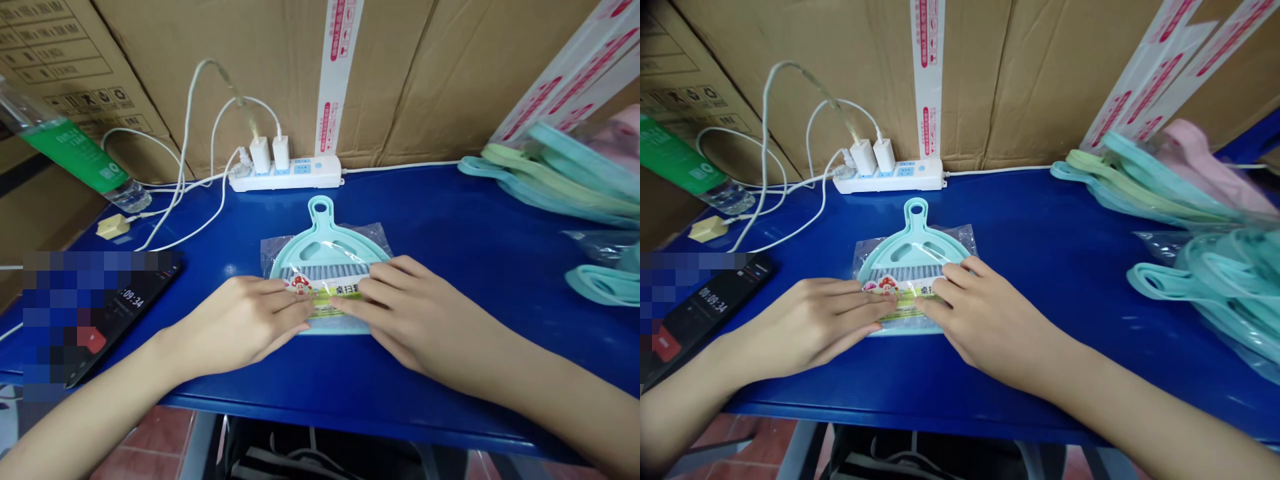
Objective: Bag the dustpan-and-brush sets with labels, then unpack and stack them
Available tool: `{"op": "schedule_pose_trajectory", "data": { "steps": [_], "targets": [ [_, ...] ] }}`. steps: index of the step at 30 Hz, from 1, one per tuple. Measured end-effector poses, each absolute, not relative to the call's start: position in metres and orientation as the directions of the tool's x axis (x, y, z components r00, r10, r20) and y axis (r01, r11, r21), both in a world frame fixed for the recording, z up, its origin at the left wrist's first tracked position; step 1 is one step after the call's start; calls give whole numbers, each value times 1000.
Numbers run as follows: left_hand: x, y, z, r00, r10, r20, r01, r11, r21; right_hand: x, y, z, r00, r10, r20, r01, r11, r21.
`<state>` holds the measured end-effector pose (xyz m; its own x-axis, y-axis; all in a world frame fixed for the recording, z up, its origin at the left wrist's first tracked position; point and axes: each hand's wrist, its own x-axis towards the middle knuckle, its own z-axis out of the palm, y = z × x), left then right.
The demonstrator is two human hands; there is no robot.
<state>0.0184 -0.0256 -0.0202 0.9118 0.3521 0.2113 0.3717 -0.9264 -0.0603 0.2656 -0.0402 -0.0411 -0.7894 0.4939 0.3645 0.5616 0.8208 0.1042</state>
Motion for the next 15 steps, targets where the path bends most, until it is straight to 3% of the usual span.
{"op": "schedule_pose_trajectory", "data": {
  "steps": [7, 15],
  "targets": [
    [14, -24, -19, 879, 450, 155, 445, -893, 66, 270, -44, -38, -746, 560, 361, 609, 793, 30],
    [14, -23, -17, 874, 460, 154, 449, -888, 100, 277, -44, -34, -703, 621, 347, 657, 754, -20]
  ]
}}
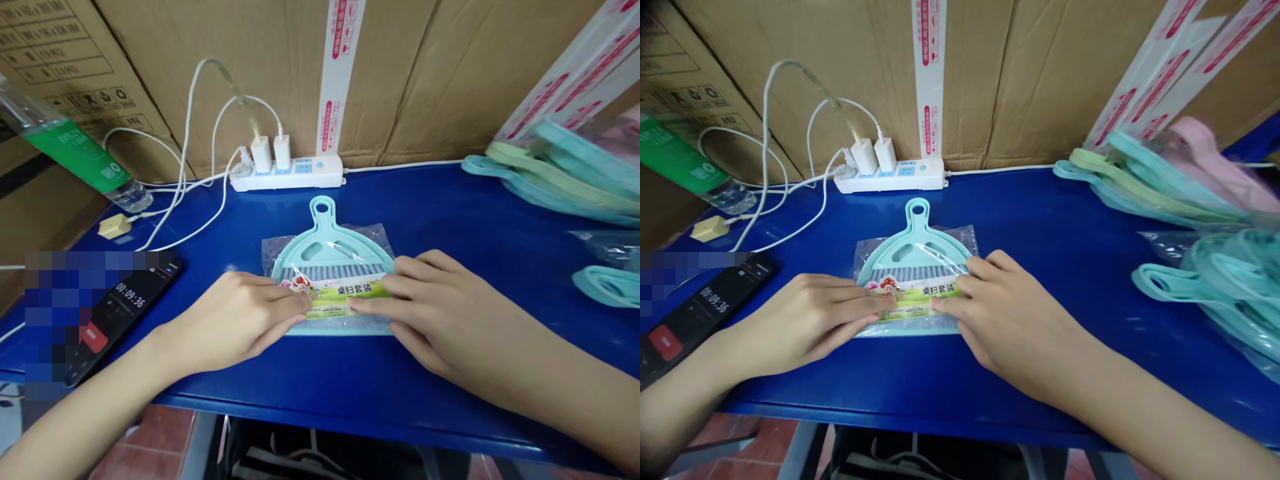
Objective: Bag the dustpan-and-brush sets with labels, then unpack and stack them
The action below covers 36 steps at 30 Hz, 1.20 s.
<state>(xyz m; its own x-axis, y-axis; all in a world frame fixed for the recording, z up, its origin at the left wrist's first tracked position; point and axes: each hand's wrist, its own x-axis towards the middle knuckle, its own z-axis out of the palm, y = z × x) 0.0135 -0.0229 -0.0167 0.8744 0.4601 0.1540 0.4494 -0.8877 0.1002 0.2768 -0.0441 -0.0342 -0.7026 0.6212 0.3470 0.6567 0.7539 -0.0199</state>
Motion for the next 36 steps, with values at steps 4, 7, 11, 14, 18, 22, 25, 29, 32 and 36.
{"op": "schedule_pose_trajectory", "data": {
  "steps": [4, 7, 11, 14, 18, 22, 25, 29, 32, 36],
  "targets": [
    [13, -22, -16, 875, 460, 151, 448, -888, 104, 279, -45, -32, -691, 637, 343, 667, 744, -40],
    [12, -22, -16, 873, 468, 141, 455, -883, 112, 282, -46, -30, -686, 644, 337, 672, 739, -45],
    [12, -22, -15, 869, 474, 141, 460, -880, 119, 286, -45, -27, -688, 650, 323, 671, 739, -56],
    [13, -21, -14, 870, 473, 142, 459, -880, 120, 289, -44, -27, -692, 655, 304, 675, 736, -47],
    [12, -21, -14, 870, 472, 142, 459, -881, 118, 294, -44, -28, -705, 654, 276, 679, 734, -3],
    [12, -21, -13, 876, 460, 144, 448, -887, 113, 298, -43, -27, -711, 651, 266, 677, 736, 9],
    [13, -21, -13, 875, 462, 145, 449, -886, 115, 301, -43, -25, -711, 660, 242, 680, 733, 0],
    [13, -21, -12, 870, 476, 130, 462, -878, 125, 305, -44, -22, -711, 674, 201, 686, 728, -13],
    [12, -22, -11, 870, 475, 131, 461, -878, 125, 308, -43, -21, -710, 682, 175, 690, 723, -20],
    [10, -22, -10, 863, 489, 127, 473, -870, 139, 310, -41, -22, -702, 695, 157, 702, 712, -9]
  ]
}}
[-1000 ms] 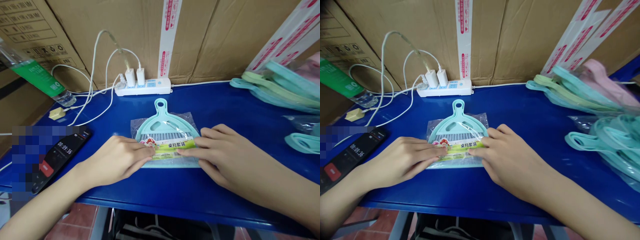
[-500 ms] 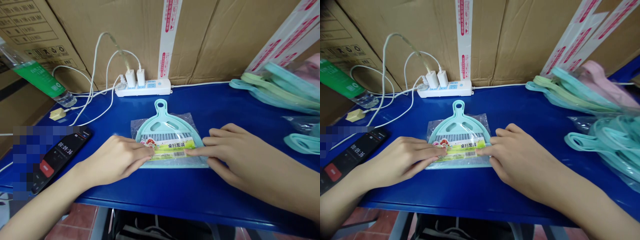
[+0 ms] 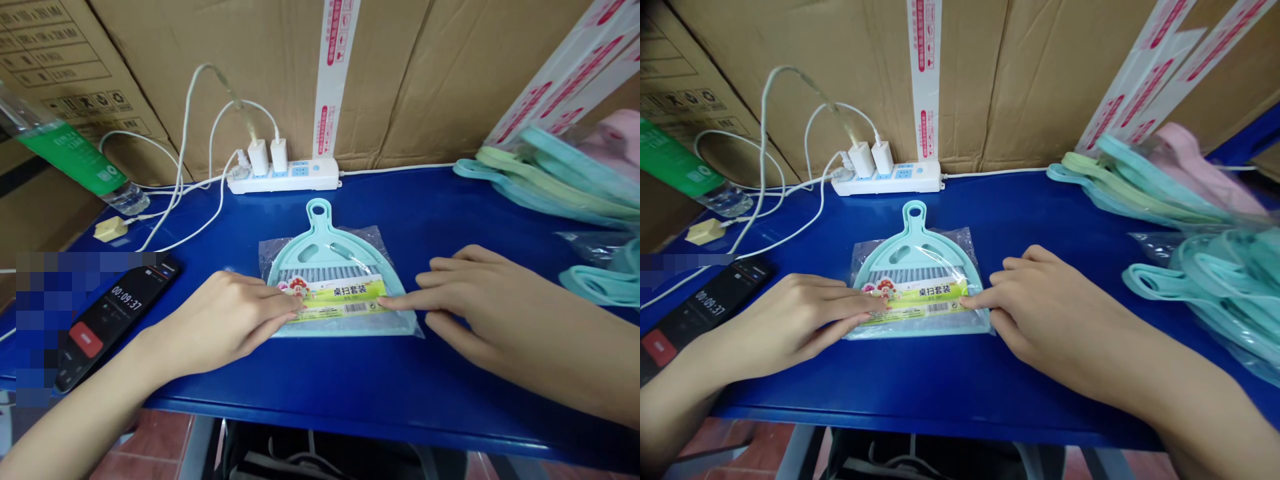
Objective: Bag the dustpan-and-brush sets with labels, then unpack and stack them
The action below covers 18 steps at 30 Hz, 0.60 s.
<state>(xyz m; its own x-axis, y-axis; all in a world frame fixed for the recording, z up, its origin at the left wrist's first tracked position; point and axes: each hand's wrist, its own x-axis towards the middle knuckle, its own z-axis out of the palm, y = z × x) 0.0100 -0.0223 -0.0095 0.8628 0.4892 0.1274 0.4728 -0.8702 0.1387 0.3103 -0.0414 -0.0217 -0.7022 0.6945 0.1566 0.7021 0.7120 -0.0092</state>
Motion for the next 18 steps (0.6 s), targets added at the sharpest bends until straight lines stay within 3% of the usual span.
{"op": "schedule_pose_trajectory", "data": {
  "steps": [7, 14, 18],
  "targets": [
    [6, -22, -3, 836, 537, 116, 516, -840, 167, 312, -39, -19, -706, 699, 112, 698, 714, -51],
    [0, -19, -1, 800, 596, 67, 572, -792, 213, 313, -39, -18, -725, 668, 167, 664, 742, -88],
    [2, -17, -5, 807, 575, 135, 557, -817, 148, 312, -38, -19, -722, 662, 200, 655, 748, -112]
  ]
}}
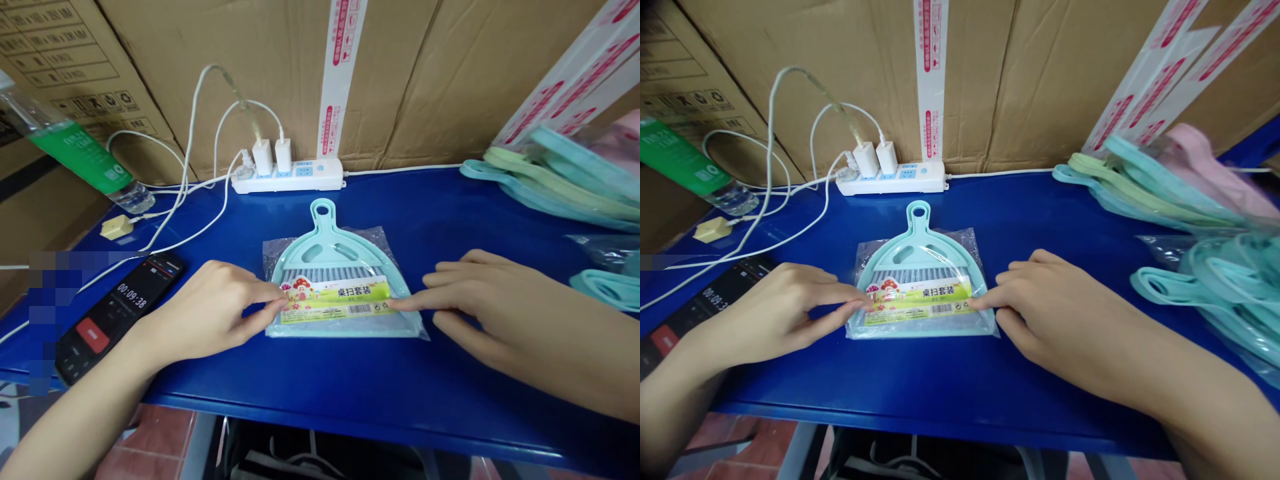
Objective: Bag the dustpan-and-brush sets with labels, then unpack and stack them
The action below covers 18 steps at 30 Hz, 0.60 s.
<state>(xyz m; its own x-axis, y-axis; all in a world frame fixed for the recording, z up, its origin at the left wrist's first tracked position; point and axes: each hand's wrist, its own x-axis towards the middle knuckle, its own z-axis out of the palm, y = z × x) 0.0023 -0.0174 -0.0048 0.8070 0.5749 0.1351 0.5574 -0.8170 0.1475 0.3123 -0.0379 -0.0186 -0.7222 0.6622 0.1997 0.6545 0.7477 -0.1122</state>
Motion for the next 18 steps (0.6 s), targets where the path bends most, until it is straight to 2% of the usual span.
{"op": "schedule_pose_trajectory", "data": {
  "steps": [3, 7, 10, 14, 18],
  "targets": [
    [7, -18, -10, 789, 551, 272, 545, -832, 106, 308, -37, -17, -736, 645, 206, 626, 764, -154],
    [10, -20, -11, 732, 560, 387, 543, -824, 163, 299, -38, -14, -721, 644, 255, 627, 763, -157],
    [10, -22, -9, 711, 537, 454, 536, -832, 145, 292, -38, -14, -718, 619, 319, 609, 780, -145],
    [11, -22, -12, 753, 499, 430, 532, -845, 50, 287, -38, -21, -749, 546, 377, 551, 828, -105],
    [17, -23, -22, 823, 398, 405, 436, -900, -3, 283, -38, -30, -787, 508, 351, 518, 852, -71]
  ]
}}
